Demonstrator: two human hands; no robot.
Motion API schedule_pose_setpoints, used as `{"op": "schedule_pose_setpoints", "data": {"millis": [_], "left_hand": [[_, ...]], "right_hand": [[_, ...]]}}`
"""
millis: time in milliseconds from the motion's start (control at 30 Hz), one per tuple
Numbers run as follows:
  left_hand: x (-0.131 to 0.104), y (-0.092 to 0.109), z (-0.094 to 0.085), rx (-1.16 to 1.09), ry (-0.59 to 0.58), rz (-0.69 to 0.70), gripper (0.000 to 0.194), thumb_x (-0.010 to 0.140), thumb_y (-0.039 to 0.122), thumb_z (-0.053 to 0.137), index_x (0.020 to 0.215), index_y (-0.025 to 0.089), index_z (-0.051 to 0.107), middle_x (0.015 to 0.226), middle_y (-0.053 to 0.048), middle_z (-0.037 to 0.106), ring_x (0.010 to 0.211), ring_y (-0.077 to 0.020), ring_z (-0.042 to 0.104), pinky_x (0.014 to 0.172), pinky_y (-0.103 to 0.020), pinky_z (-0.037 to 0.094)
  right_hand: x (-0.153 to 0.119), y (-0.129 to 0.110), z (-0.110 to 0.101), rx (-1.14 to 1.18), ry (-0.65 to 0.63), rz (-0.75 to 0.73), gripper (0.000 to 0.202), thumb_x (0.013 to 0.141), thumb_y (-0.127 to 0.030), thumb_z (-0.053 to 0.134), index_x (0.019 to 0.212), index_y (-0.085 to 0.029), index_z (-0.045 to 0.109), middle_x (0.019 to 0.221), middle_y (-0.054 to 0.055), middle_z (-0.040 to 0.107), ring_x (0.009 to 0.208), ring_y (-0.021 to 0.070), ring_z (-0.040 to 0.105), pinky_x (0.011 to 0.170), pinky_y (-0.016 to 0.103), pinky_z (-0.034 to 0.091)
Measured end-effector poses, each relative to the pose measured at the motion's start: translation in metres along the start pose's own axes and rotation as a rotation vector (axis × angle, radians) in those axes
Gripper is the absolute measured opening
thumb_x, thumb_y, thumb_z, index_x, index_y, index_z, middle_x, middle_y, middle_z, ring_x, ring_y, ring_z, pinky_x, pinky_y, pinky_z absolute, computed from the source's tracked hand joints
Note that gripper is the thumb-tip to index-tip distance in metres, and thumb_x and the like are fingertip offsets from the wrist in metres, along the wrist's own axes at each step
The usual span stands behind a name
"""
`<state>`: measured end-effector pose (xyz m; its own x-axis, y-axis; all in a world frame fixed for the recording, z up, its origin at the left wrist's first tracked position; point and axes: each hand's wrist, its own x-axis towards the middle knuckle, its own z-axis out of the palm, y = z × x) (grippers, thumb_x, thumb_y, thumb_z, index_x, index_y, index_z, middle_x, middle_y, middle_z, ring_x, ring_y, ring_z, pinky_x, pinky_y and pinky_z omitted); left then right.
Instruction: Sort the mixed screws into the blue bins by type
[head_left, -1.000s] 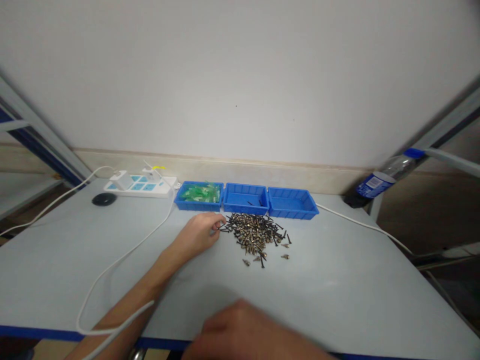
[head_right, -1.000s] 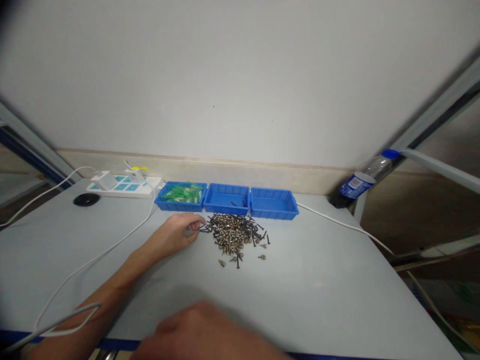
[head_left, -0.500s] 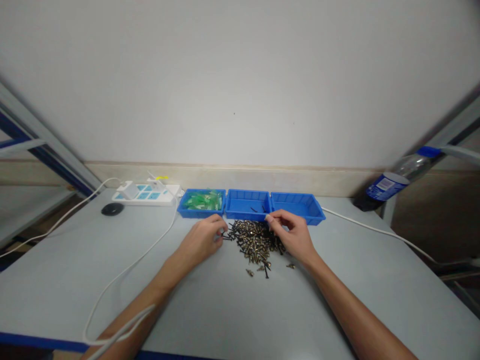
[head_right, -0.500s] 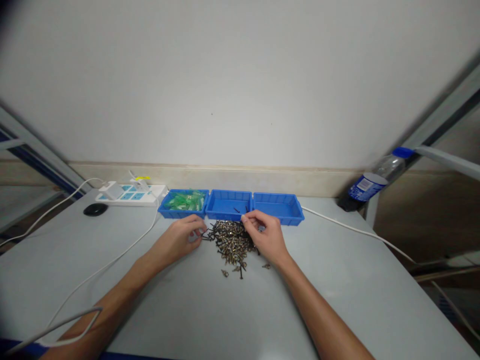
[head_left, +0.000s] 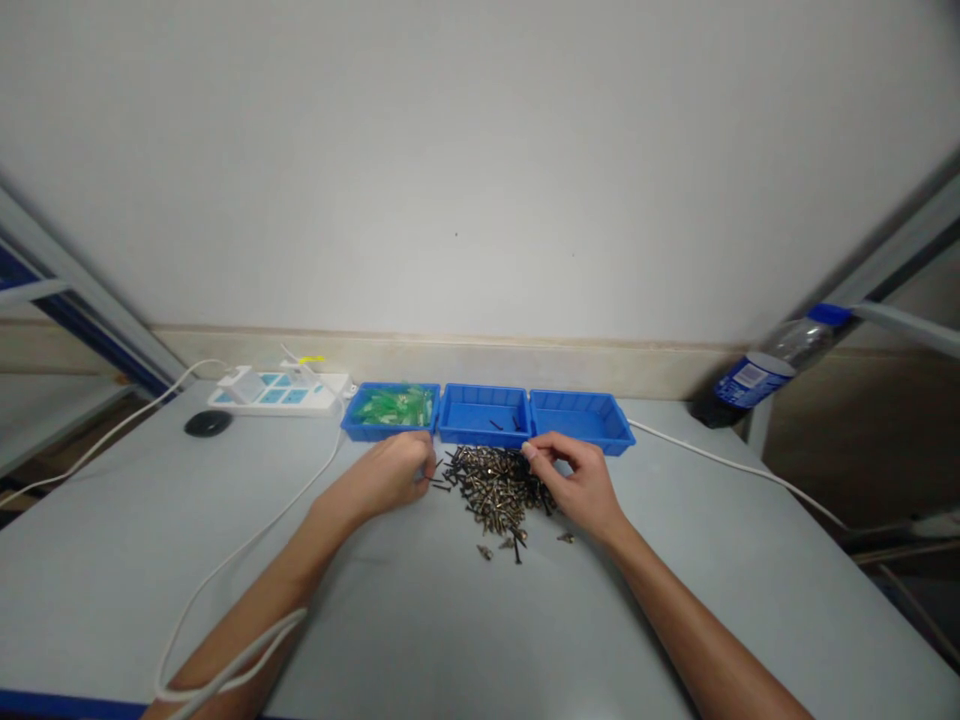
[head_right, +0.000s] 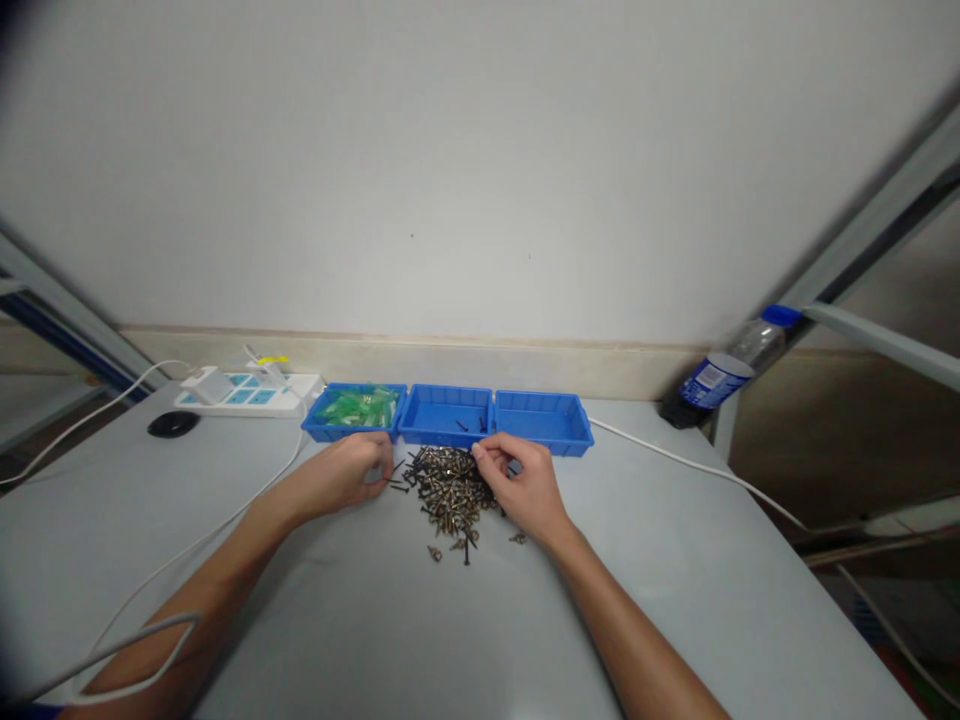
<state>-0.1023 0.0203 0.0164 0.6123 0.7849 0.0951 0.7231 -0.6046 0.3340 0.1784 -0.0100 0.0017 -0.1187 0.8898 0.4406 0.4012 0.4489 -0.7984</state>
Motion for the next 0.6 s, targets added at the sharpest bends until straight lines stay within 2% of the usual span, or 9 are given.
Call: {"op": "schedule_pose_setpoints", "data": {"millis": [200,300,400,500,600], "left_hand": [[-0.001,0.007,-0.007,-0.065,0.03,-0.004,0.016,0.078,0.006,0.057,0.073,0.017,0.068,0.072,-0.003,0.07,0.068,-0.016,0.066,0.066,-0.026,0.049],[0.002,0.016,-0.003,-0.206,0.165,0.03,0.011,0.082,0.01,0.059,0.08,0.017,0.067,0.071,0.0,0.071,0.065,-0.0134,0.067,0.065,-0.023,0.052],[0.003,0.023,0.005,-0.283,0.301,0.074,0.007,0.084,0.013,0.062,0.088,0.017,0.066,0.075,0.001,0.072,0.068,-0.0121,0.069,0.068,-0.022,0.055],[0.002,0.03,0.01,-0.274,0.373,0.099,0.01,0.084,0.012,0.062,0.092,0.019,0.062,0.08,0.001,0.072,0.069,-0.0111,0.069,0.07,-0.02,0.055],[-0.002,0.036,0.008,-0.262,0.42,0.117,0.012,0.084,0.011,0.062,0.093,0.02,0.059,0.08,0.002,0.071,0.068,-0.0104,0.068,0.068,-0.019,0.055]], "right_hand": [[-0.003,-0.003,0.005,0.013,-0.035,0.007,0.025,0.094,-0.035,0.059,0.078,-0.019,0.069,0.062,-0.001,0.058,0.057,0.0139,0.05,0.058,0.027,0.041],[-0.006,-0.005,0.012,0.031,-0.082,0.014,0.021,0.094,-0.033,0.06,0.084,-0.018,0.071,0.066,0.0,0.062,0.059,0.0141,0.054,0.059,0.027,0.044],[-0.008,-0.007,0.02,0.039,-0.137,-0.014,0.017,0.092,-0.028,0.061,0.102,-0.018,0.072,0.079,0.003,0.07,0.07,0.0155,0.062,0.069,0.028,0.05],[-0.01,-0.009,0.029,0.089,-0.198,-0.03,0.028,0.09,-0.024,0.063,0.118,-0.02,0.07,0.09,0.004,0.075,0.078,0.016,0.067,0.077,0.031,0.053],[-0.012,-0.009,0.038,0.205,-0.237,0.049,0.031,0.088,-0.028,0.067,0.117,-0.02,0.073,0.092,0.006,0.077,0.077,0.0166,0.069,0.075,0.032,0.056]]}}
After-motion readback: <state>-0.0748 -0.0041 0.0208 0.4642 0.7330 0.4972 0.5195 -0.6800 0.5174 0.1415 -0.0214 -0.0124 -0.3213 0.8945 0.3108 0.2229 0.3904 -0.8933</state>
